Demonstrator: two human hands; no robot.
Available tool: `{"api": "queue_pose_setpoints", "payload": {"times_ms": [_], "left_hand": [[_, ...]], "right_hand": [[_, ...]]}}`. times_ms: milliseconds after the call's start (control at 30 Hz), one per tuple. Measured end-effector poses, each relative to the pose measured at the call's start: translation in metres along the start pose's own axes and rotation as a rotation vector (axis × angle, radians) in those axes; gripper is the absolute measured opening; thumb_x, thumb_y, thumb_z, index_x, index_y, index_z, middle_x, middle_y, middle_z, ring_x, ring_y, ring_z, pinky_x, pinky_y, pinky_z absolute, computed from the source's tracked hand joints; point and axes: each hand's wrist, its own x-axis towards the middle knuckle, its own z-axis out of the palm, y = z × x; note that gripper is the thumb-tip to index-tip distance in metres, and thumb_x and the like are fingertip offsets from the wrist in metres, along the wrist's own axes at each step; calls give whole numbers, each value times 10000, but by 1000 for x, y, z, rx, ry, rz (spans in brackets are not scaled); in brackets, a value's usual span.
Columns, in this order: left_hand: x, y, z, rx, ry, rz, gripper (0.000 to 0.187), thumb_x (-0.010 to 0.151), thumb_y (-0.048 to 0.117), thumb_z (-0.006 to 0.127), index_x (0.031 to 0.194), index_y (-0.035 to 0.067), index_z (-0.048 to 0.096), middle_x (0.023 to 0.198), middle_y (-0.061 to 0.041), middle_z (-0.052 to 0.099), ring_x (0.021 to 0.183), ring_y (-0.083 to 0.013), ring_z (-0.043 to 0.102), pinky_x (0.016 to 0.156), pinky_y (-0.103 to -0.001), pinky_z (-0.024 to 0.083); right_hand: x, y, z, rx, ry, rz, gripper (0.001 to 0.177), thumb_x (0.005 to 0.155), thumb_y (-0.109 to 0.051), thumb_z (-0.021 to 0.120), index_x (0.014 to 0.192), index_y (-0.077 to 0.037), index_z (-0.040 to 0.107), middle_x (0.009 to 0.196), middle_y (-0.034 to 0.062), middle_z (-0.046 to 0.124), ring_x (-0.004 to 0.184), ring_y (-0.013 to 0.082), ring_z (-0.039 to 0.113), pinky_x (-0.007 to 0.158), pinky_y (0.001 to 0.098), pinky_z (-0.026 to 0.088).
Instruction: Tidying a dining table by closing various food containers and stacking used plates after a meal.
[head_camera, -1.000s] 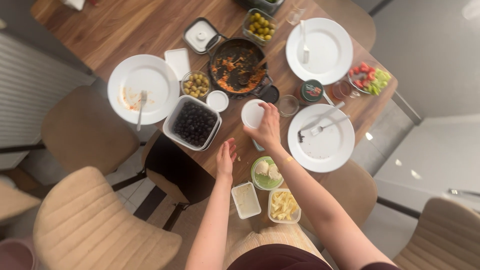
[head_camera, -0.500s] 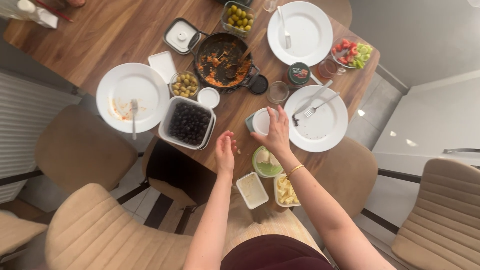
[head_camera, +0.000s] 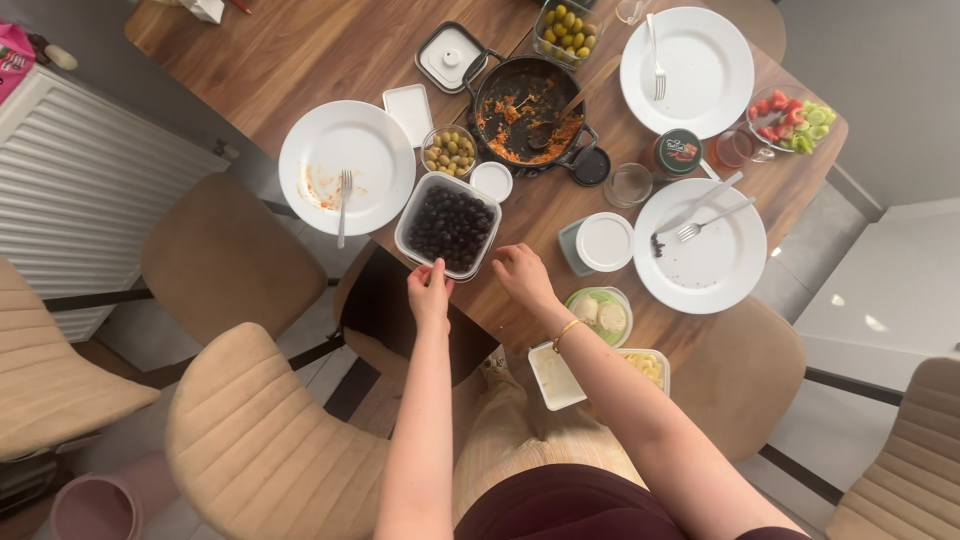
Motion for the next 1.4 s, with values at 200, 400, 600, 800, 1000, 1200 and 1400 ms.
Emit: {"api": "queue_pose_setpoints", "payload": {"times_ms": [200,400,600,800,1000,1200,1400], "left_hand": [[7,-1,2,-102,-55,-19,364,963,183,656,1205,-17,472,1119,-129,616,1021,-231,683,908,-369,635],[-25,14,-24,-119,-48,23,341,950,129,635,1207,-39,487,1154,-159,648,1031,-272,717,891,-383,638],[-47,32,-81,-123,42,-4,343,955,113,611,1236,-37,484,1195,-178,666,1051,-278,726,904,-366,639],[-44,21,-137,-103,149,39,334,934,87,642,1211,-35,502,1167,-189,667,1012,-273,722,853,-373,643],[-58,28,-142,-44,172,19,296,939,92,649,1170,-34,514,1174,-150,670,1029,-258,723,858,-365,645],[-33,-9,-106,-78,32,41,314,915,87,674,1182,1,532,1119,-154,674,979,-243,718,813,-378,641],[-13,-43,-44,-101,-118,-13,291,902,81,685,1155,12,558,1083,-130,676,921,-232,712,787,-371,643]], "right_hand": [[12,18,24,-2,-35,101,306,928,-262,654,1111,-32,740,1101,173,721,1045,348,685,917,426,545],[31,25,41,30,-52,218,352,911,-332,695,1096,-37,752,1013,168,767,951,320,741,857,409,581],[46,23,57,-51,37,337,382,800,-394,803,941,-40,799,903,162,778,882,317,751,847,419,587],[40,8,45,55,44,503,363,797,-339,795,953,-12,768,837,142,775,781,244,746,757,374,587],[16,-15,10,359,228,205,298,861,-197,733,1110,-34,709,830,71,777,689,140,714,651,302,569],[21,-83,-81,177,393,-115,256,953,-172,711,1185,-64,719,854,90,751,719,160,701,678,303,561],[14,-103,-114,-126,412,-421,231,964,-161,730,1183,-85,728,967,96,713,846,272,706,735,385,561]]}}
